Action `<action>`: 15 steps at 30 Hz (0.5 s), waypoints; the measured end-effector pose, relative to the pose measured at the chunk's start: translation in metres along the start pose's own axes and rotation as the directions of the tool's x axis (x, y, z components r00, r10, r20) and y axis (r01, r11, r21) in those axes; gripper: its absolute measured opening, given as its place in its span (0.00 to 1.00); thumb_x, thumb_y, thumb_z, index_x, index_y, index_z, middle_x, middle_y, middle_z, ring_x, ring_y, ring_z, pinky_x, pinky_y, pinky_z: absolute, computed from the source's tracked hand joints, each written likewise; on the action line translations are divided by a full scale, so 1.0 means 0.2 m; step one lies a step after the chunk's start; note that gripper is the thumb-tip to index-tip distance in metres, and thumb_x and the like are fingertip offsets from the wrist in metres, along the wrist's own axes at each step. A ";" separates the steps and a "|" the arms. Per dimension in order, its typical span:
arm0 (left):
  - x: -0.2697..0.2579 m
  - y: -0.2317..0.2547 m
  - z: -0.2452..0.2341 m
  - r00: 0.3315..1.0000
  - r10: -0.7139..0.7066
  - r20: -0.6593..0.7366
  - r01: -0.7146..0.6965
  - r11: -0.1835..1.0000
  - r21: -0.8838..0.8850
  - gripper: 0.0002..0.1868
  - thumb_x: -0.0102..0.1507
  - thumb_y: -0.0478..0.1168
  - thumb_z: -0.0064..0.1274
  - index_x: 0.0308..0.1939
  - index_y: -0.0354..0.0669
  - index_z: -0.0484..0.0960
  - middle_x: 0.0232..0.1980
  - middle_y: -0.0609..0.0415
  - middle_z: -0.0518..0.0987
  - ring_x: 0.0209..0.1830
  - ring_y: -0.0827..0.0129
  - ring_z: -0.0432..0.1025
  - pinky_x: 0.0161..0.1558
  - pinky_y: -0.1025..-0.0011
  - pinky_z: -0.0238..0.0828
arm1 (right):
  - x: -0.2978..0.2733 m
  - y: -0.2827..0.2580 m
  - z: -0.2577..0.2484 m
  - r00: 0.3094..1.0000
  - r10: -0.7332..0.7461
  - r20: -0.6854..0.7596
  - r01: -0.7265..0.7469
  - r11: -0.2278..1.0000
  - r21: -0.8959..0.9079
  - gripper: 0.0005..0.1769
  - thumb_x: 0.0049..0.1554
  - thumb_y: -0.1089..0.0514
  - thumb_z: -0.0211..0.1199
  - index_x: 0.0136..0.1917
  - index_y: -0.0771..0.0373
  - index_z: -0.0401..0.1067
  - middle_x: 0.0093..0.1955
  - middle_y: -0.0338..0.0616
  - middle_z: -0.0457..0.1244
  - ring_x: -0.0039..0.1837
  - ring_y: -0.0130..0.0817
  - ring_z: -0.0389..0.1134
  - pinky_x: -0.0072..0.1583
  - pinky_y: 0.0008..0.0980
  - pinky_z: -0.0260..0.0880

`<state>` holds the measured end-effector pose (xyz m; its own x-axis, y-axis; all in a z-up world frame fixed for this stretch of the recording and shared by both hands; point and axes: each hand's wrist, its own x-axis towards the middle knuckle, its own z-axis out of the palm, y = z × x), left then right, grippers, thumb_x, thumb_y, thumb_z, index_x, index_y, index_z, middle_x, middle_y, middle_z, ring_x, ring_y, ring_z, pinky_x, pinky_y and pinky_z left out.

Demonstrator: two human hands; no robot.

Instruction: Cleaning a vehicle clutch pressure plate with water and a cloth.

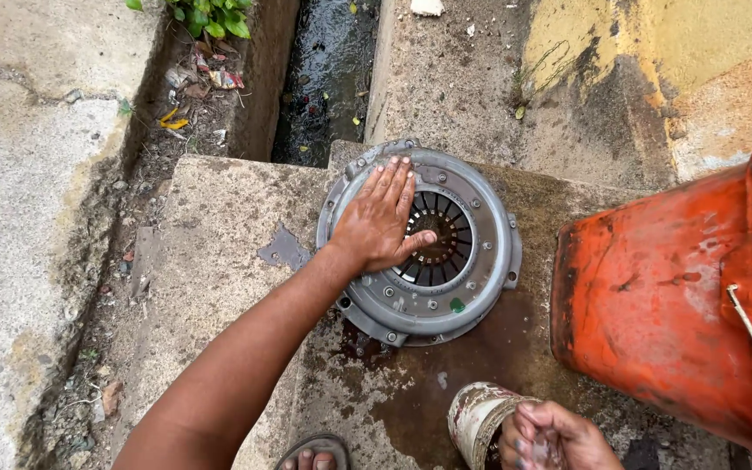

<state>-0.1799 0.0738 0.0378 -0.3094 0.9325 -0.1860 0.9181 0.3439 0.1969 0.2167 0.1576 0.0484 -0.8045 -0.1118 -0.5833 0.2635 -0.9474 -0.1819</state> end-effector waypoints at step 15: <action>-0.23 0.08 0.09 0.983 -0.128 -0.130 0.124 0.991 -0.042 0.57 0.64 0.78 0.14 0.76 0.27 0.44 0.81 0.33 0.43 0.83 0.46 0.35 0.78 0.55 0.27 | 0.10 -0.01 0.30 0.624 -0.569 -0.536 -0.147 0.588 -0.796 0.19 0.60 0.53 0.62 0.46 0.75 0.81 0.41 0.57 0.73 0.42 0.41 0.75 0.48 0.37 0.76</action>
<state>-0.1469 0.0336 0.0331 -0.4541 0.8870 -0.0835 0.8616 0.4611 0.2121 0.1686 0.1400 0.0850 -0.3669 0.6301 -0.6844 0.6962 -0.3019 -0.6512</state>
